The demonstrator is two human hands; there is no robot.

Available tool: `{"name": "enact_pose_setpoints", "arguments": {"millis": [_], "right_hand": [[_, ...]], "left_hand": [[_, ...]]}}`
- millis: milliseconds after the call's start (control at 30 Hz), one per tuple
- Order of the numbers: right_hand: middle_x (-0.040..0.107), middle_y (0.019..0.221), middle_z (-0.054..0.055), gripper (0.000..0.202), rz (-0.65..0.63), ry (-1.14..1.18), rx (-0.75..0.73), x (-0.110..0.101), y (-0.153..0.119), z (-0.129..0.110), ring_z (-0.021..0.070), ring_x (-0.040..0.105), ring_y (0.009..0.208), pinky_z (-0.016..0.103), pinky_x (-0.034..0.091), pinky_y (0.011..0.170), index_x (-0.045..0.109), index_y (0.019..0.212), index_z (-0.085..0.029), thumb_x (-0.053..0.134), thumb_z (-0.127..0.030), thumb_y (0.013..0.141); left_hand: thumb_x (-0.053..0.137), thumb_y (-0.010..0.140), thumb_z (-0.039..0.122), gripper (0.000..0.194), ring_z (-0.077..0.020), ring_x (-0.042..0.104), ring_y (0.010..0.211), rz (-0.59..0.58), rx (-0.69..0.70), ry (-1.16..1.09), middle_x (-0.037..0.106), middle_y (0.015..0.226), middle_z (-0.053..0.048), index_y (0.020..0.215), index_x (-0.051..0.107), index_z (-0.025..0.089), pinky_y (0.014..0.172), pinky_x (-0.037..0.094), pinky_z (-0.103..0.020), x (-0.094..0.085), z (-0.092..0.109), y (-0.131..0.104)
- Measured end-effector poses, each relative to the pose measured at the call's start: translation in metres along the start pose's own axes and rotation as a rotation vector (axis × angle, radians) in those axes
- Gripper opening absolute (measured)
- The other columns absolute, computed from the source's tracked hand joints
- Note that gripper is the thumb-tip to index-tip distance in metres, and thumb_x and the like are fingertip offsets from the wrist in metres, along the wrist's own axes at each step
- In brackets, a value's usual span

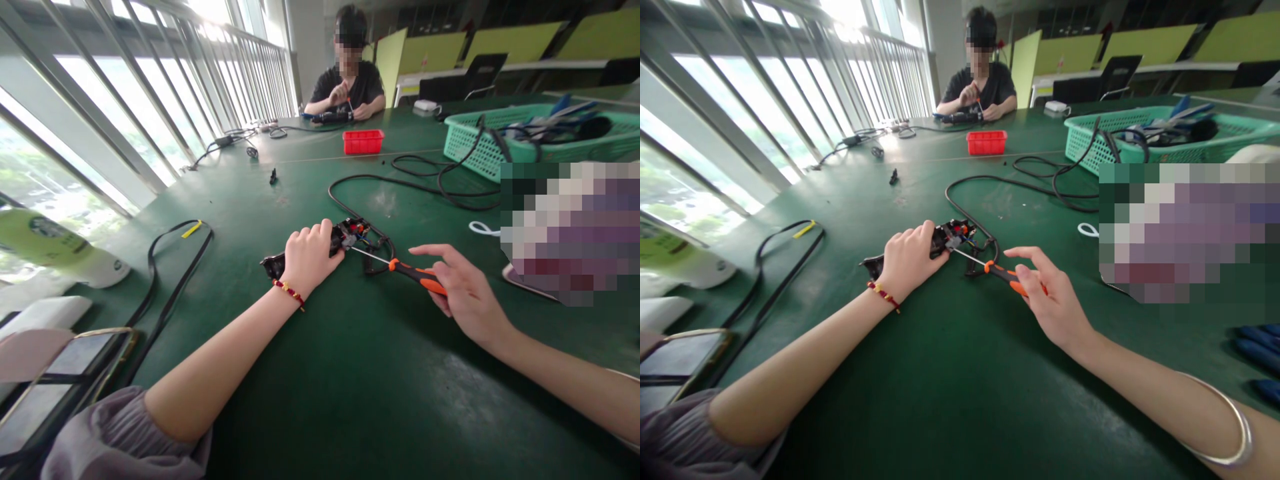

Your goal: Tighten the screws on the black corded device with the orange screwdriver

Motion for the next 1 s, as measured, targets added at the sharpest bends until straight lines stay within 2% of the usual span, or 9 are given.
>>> {"name": "enact_pose_setpoints", "arguments": {"millis": [100, 233, 367, 433, 567, 633, 733, 867, 1000], "right_hand": [[0.041, 0.05, -0.007, 0.025, 0.07, 0.006, -0.074, -0.0022, 0.0027, -0.0027, 0.0095, 0.038, 0.04, 0.023, 0.031, 0.038, 0.049, 0.109, -0.023, 0.05, -0.034, 0.086], [0.052, 0.073, -0.001, 0.039, 0.177, -0.023, -0.255, -0.0052, 0.0036, -0.0076, 0.013, 0.052, 0.06, 0.027, 0.044, 0.055, 0.046, 0.11, -0.026, 0.064, -0.025, 0.076], [0.043, 0.054, -0.006, 0.028, 0.027, 0.057, -0.069, -0.0022, 0.0023, -0.0008, 0.0085, 0.039, 0.04, 0.022, 0.032, 0.037, 0.046, 0.114, -0.024, 0.045, -0.035, 0.089], [0.04, 0.05, -0.007, 0.026, 0.027, 0.07, -0.032, -0.0025, 0.0016, 0.0007, 0.008, 0.036, 0.036, 0.021, 0.029, 0.034, 0.048, 0.112, -0.023, 0.04, -0.036, 0.091], [0.051, 0.075, -0.002, 0.034, 0.125, 0.077, -0.199, -0.0039, 0.002, -0.0032, 0.0104, 0.052, 0.055, 0.025, 0.043, 0.05, 0.045, 0.111, -0.026, 0.058, -0.023, 0.08], [0.052, 0.083, -0.001, 0.04, 0.109, 0.07, -0.227, -0.0025, 0.0023, -0.0034, 0.0111, 0.053, 0.061, 0.027, 0.045, 0.055, 0.043, 0.114, -0.027, 0.06, -0.02, 0.078], [0.051, 0.08, -0.002, 0.039, 0.055, 0.109, -0.158, -0.001, 0.0021, -0.0013, 0.0093, 0.05, 0.053, 0.025, 0.043, 0.047, 0.039, 0.12, -0.028, 0.053, -0.024, 0.083], [0.045, 0.054, -0.006, 0.029, 0.013, 0.084, -0.069, -0.0018, 0.0005, -0.0012, 0.0091, 0.042, 0.04, 0.023, 0.037, 0.039, 0.043, 0.118, -0.024, 0.042, -0.03, 0.09], [0.052, 0.069, -0.003, 0.03, 0.057, -0.025, -0.229, -0.0037, -0.0015, -0.0053, 0.0098, 0.052, 0.053, 0.025, 0.045, 0.054, 0.049, 0.11, -0.024, 0.054, -0.019, 0.081]], "left_hand": [[0.049, 0.081, 0.039, 0.029, -0.0247, 0.06, 0.083, -0.013, -0.008, -0.005, 0.063, 0.089, -0.008, 0.099, 0.047, 0.016, 0.067, 0.041, -0.033, -0.0002, 0.0002, -0.0001], [0.048, 0.081, 0.039, 0.029, -0.0239, 0.06, 0.086, -0.042, -0.03, 0.002, 0.064, 0.091, -0.008, 0.1, 0.047, 0.017, 0.069, 0.041, -0.032, -0.0014, 0.0005, -0.0004], [0.047, 0.082, 0.04, 0.029, -0.0237, 0.06, 0.085, -0.045, -0.034, -0.007, 0.064, 0.091, -0.008, 0.099, 0.047, 0.017, 0.069, 0.041, -0.032, -0.002, 0.0004, -0.0003], [0.047, 0.082, 0.039, 0.029, -0.0239, 0.06, 0.085, -0.04, -0.031, -0.012, 0.064, 0.09, -0.008, 0.099, 0.047, 0.017, 0.069, 0.041, -0.032, -0.0016, 0.0002, -0.0002], [0.048, 0.081, 0.039, 0.028, -0.0246, 0.06, 0.084, -0.028, -0.018, -0.006, 0.064, 0.089, -0.008, 0.099, 0.047, 0.016, 0.068, 0.041, -0.033, -0.0007, 0.0001, -0.0003], [0.048, 0.081, 0.039, 0.028, -0.0247, 0.06, 0.083, -0.017, -0.012, -0.001, 0.063, 0.089, -0.008, 0.098, 0.047, 0.016, 0.067, 0.041, -0.033, -0.0006, 0.0001, -0.0003], [0.048, 0.081, 0.039, 0.028, -0.0244, 0.06, 0.083, -0.016, -0.013, -0.001, 0.064, 0.089, -0.007, 0.098, 0.047, 0.016, 0.067, 0.041, -0.033, -0.0004, -0.0002, -0.0003], [0.048, 0.081, 0.039, 0.029, -0.0242, 0.06, 0.082, -0.018, -0.011, 0.001, 0.063, 0.089, -0.007, 0.098, 0.047, 0.016, 0.067, 0.041, -0.033, -0.0001, -0.0008, -0.0003], [0.048, 0.081, 0.039, 0.029, -0.0244, 0.06, 0.081, -0.001, 0.006, 0.007, 0.063, 0.087, -0.007, 0.098, 0.047, 0.016, 0.065, 0.041, -0.033, 0.0008, -0.0007, -0.0004]]}}
Point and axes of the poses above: each hand's wrist, its own y-axis towards the middle knuckle, its own x-axis out of the palm, z = x × y, the point moved 3 cm from there along y, towards the middle knuckle
